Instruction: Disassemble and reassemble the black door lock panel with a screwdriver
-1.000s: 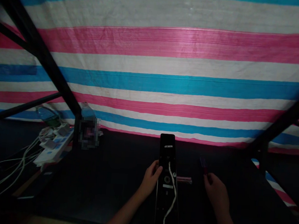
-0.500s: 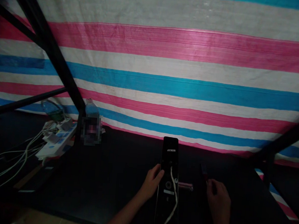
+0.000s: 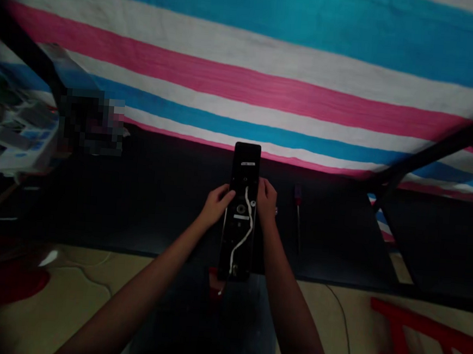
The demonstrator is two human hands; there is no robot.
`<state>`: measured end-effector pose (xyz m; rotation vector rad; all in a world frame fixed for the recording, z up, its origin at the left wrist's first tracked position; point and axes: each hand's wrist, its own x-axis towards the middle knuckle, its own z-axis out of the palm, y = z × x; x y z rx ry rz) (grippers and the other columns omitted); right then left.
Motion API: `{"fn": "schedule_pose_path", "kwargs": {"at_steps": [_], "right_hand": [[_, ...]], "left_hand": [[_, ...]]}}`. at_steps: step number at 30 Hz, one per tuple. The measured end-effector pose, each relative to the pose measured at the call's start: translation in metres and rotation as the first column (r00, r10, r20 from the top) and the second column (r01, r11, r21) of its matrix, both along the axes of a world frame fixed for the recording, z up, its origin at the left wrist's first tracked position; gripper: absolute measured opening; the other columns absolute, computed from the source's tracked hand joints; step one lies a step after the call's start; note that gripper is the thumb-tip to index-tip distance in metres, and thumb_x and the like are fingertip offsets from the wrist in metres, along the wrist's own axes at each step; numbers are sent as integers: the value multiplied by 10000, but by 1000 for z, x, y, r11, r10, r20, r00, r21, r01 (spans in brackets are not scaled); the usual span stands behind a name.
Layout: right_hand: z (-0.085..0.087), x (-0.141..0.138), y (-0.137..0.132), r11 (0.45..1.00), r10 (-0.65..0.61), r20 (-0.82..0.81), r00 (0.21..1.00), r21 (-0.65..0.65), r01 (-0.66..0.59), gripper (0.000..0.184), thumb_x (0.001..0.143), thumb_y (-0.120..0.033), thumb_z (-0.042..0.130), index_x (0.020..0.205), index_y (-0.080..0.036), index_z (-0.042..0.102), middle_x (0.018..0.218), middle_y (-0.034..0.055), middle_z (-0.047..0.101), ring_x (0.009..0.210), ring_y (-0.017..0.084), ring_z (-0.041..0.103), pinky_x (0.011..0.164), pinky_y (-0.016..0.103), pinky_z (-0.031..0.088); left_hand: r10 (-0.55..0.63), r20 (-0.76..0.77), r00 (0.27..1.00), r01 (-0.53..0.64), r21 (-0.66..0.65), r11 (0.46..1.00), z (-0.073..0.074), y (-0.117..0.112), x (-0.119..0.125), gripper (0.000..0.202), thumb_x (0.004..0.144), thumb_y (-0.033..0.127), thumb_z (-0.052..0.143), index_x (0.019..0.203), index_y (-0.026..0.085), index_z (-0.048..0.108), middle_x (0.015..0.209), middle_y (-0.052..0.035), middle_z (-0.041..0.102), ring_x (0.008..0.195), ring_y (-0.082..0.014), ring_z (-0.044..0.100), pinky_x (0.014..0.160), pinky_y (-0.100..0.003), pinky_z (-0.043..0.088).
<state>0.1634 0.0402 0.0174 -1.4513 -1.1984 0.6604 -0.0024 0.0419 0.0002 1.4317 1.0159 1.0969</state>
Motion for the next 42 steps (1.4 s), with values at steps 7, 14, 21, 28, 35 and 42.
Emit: {"fn": "schedule_pose_path", "kwargs": {"at_steps": [7, 14, 21, 28, 35, 42], "right_hand": [[-4, 7, -9, 995, 36, 40, 999, 96, -40, 414, 955, -537, 430, 697, -220, 500, 650, -48, 448, 624, 127, 403, 590, 253, 316], [-6, 6, -8, 993, 25, 31, 999, 117, -29, 408, 976, -492, 436, 671, -222, 468, 635, -50, 414, 614, 122, 385, 578, 262, 293], [-4, 6, -10, 993, 21, 32, 999, 111, -25, 437, 970, -536, 440, 663, -225, 441, 631, -55, 394, 605, 116, 369, 574, 263, 285], [-5, 7, -7, 994, 26, 43, 999, 104, -31, 474, 972, -564, 437, 634, -232, 412, 611, -52, 372, 591, 118, 359, 563, 271, 272], [-7, 9, -5, 992, 37, 43, 998, 116, -42, 481, 963, -588, 432, 639, -232, 425, 618, -47, 388, 601, 122, 373, 568, 273, 282], [-10, 9, -4, 994, 42, 28, 999, 100, -45, 463, 965, -566, 430, 646, -231, 441, 622, -48, 385, 608, 123, 369, 574, 272, 284]], "left_hand": [[27, -15, 1000, -26, 65, 998, -4, 0, 2, 362, 922, 529, 565, 805, 187, 602, 719, 18, 553, 681, -164, 528, 650, -272, 424], [46, -19, 999, -44, 101, 994, 1, -2, 3, 348, 934, 486, 565, 745, 194, 573, 674, 44, 492, 635, -137, 478, 600, -256, 381], [51, -26, 998, -49, 84, 995, 0, -2, 3, 414, 921, 560, 564, 721, 198, 557, 661, 38, 494, 632, -141, 488, 593, -259, 398], [38, -31, 999, -36, 68, 997, -1, 0, 1, 421, 918, 574, 573, 726, 199, 563, 664, 20, 508, 630, -153, 505, 574, -271, 406], [17, -19, 1000, -16, 50, 999, 0, 0, 1, 408, 915, 566, 569, 730, 202, 559, 669, 23, 511, 626, -150, 501, 582, -269, 400], [10, -21, 1000, -9, 49, 999, -2, 2, 0, 405, 916, 567, 574, 776, 188, 605, 710, 5, 566, 662, -162, 548, 621, -281, 441]]}}
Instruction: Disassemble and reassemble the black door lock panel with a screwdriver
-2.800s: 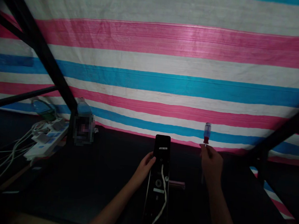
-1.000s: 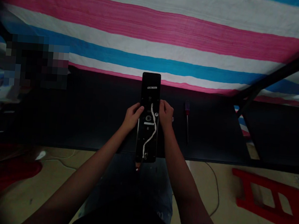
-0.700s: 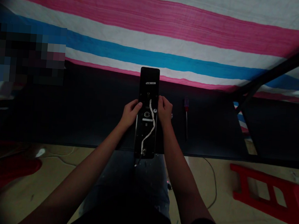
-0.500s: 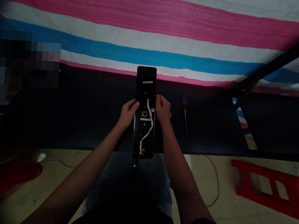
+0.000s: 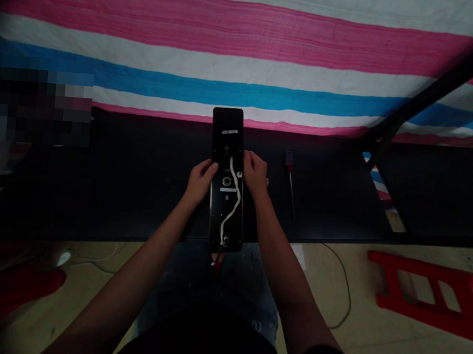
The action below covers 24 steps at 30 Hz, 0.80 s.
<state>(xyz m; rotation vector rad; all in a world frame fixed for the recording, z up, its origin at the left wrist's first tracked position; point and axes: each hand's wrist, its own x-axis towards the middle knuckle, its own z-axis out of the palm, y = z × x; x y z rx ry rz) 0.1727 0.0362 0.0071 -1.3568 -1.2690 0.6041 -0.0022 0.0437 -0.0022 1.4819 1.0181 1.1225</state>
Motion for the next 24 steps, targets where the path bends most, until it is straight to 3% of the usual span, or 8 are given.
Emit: {"fn": "schedule_pose_path", "kwargs": {"at_steps": [24], "right_hand": [[4, -1, -2, 1000, -6, -15, 1000, -14, 6, 412, 967, -486, 447, 648, -226, 462, 620, -54, 399, 613, 126, 368, 573, 270, 284]], "left_hand": [[-6, 6, 1000, 6, -8, 1000, 5, -2, -2, 387, 911, 544, 585, 745, 194, 586, 668, 30, 520, 622, -147, 513, 588, -267, 398]]}}
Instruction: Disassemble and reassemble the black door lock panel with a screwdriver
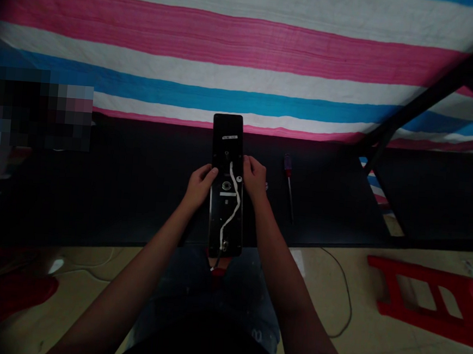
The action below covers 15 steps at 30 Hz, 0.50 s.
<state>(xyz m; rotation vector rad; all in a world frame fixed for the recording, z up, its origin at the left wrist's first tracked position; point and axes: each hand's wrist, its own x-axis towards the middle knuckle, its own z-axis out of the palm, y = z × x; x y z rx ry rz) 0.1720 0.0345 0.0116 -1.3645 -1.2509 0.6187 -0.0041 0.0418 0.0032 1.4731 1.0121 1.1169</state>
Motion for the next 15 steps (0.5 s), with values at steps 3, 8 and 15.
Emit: {"fn": "schedule_pose_path", "kwargs": {"at_steps": [3, 8, 15], "right_hand": [[0, 0, 0, 1000, -3, 12, 1000, 13, 2, 415, 968, -479, 448, 639, -226, 444, 615, -59, 392, 609, 123, 366, 575, 266, 282], [-1, 0, 0, 1000, 0, 31, 1000, 27, -1, 416, 972, -478, 434, 644, -223, 444, 620, -57, 400, 609, 119, 372, 575, 259, 282], [-4, 0, 0, 999, -15, 28, 1000, -35, 16, 420, 956, -516, 421, 657, -224, 461, 627, -52, 418, 619, 125, 398, 582, 249, 310]], "left_hand": [[1, 4, 1000, -1, -3, 1000, 1, -1, 0, 389, 905, 549, 587, 762, 187, 599, 680, 28, 535, 637, -149, 515, 601, -266, 399], [2, 13, 1000, -1, -20, 1000, 3, -2, 1, 371, 904, 527, 593, 771, 181, 607, 703, 20, 551, 674, -156, 527, 629, -266, 406], [-8, 35, 999, 10, -72, 997, 1, -2, -1, 372, 896, 532, 592, 795, 176, 618, 712, 21, 565, 676, -156, 538, 634, -259, 424]]}}
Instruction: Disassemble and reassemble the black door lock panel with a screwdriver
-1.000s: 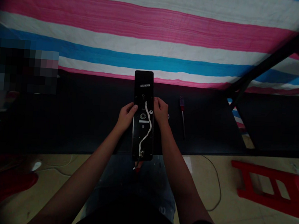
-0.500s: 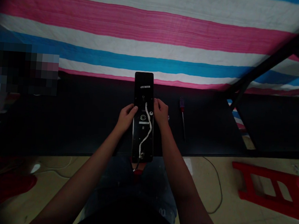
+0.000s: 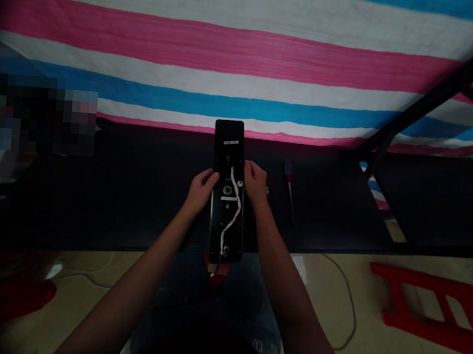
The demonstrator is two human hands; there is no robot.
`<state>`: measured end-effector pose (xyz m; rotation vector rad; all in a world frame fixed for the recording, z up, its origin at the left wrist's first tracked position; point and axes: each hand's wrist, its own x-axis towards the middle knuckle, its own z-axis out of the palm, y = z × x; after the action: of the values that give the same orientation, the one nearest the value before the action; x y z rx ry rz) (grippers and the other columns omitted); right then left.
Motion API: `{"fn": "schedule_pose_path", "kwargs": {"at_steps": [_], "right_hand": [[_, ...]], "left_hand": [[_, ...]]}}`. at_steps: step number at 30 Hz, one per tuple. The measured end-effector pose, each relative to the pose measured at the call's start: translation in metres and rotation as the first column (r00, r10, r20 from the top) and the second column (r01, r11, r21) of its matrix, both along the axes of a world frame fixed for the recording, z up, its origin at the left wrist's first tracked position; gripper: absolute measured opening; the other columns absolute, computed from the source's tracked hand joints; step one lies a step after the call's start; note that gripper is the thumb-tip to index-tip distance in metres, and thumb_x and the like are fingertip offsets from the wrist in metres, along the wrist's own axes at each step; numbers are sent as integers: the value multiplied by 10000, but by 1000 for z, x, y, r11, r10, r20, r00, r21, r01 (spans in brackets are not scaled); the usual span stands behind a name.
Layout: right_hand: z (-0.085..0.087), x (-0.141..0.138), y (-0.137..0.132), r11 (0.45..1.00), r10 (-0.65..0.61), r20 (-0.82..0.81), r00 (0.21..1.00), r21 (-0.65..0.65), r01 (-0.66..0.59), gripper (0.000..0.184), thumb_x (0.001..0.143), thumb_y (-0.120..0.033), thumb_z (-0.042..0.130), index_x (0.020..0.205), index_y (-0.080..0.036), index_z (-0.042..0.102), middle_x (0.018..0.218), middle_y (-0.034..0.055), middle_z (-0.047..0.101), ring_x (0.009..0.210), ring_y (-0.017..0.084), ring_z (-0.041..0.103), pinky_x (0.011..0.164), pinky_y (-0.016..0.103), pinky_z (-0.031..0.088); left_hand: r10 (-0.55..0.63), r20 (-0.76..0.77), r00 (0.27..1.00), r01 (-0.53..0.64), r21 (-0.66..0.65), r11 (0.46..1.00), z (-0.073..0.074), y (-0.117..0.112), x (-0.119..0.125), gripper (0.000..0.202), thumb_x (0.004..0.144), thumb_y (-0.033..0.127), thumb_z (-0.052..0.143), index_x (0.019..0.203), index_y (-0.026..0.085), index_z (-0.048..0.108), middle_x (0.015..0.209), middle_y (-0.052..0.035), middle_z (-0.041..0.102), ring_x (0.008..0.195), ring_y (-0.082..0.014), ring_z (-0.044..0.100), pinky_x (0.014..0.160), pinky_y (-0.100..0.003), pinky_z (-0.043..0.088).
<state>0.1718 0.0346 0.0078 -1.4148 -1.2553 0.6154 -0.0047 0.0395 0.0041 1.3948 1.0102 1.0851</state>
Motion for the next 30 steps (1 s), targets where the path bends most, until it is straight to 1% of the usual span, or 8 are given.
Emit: {"fn": "schedule_pose_path", "kwargs": {"at_steps": [5, 8, 11, 14, 16, 18, 22, 30], "right_hand": [[2, -4, -4, 1000, 11, -50, 999, -2, -11, 433, 954, -523, 446, 669, -207, 525, 625, -43, 486, 610, 128, 435, 572, 244, 340], [5, -7, -7, 999, 40, -103, 994, 21, -38, 437, 953, -537, 457, 786, -184, 653, 699, -5, 619, 655, 157, 537, 607, 255, 409], [5, -9, -7, 998, 45, -134, 990, 42, -39, 423, 923, -538, 519, 948, -166, 719, 822, 50, 719, 746, 206, 631, 672, 291, 479], [3, -10, -7, 998, 55, -199, 978, 20, -52, 470, 899, -525, 569, 1186, -170, 679, 938, 83, 751, 799, 228, 675, 692, 316, 521], [0, -10, -7, 996, 85, -257, 963, -4, -89, 560, 900, -510, 579, 1356, -184, 582, 947, 77, 754, 778, 219, 683, 669, 314, 532], [-2, -10, -8, 993, 113, -281, 953, -3, -119, 609, 912, -496, 573, 1438, -194, 511, 943, 68, 753, 756, 206, 680, 653, 307, 534], [-4, -10, -9, 993, 117, -263, 957, 34, -112, 592, 930, -482, 561, 1448, -199, 518, 999, 68, 751, 788, 199, 679, 690, 312, 546], [-3, -12, -7, 994, 105, -248, 963, 56, -94, 585, 928, -487, 564, 1430, -188, 545, 992, 75, 759, 787, 204, 689, 700, 309, 550]], "left_hand": [[22, -32, 999, -22, 9, 1000, 4, -4, -2, 378, 886, 533, 600, 779, 171, 630, 716, 18, 597, 689, -160, 563, 652, -261, 454], [36, -64, 997, -35, 22, 999, 5, -6, -3, 398, 899, 543, 572, 806, 165, 658, 743, -6, 648, 708, -176, 602, 669, -276, 491], [53, -76, 996, -51, 26, 998, 2, -4, -6, 429, 902, 564, 549, 832, 164, 686, 795, -42, 698, 769, -204, 644, 716, -301, 526], [68, -62, 996, -68, 7, 998, -1, -3, -8, 448, 888, 588, 544, 831, 172, 700, 840, -65, 723, 832, -227, 660, 760, -317, 540], [62, -46, 997, -63, -12, 998, -3, -2, -9, 439, 876, 584, 562, 847, 170, 706, 863, -70, 729, 857, -234, 664, 785, -323, 543], [46, -34, 998, -47, -27, 999, -5, -2, -9, 431, 875, 573, 572, 862, 164, 709, 870, -68, 730, 864, -233, 664, 801, -326, 541], [31, -25, 999, -32, -33, 999, -4, -3, -9, 440, 880, 576, 574, 860, 157, 704, 852, -53, 719, 832, -221, 652, 784, -314, 530], [36, -53, 998, -38, -23, 999, -1, -4, -10, 448, 899, 583, 556, 824, 160, 683, 790, -36, 682, 765, -206, 615, 695, -284, 498]]}}
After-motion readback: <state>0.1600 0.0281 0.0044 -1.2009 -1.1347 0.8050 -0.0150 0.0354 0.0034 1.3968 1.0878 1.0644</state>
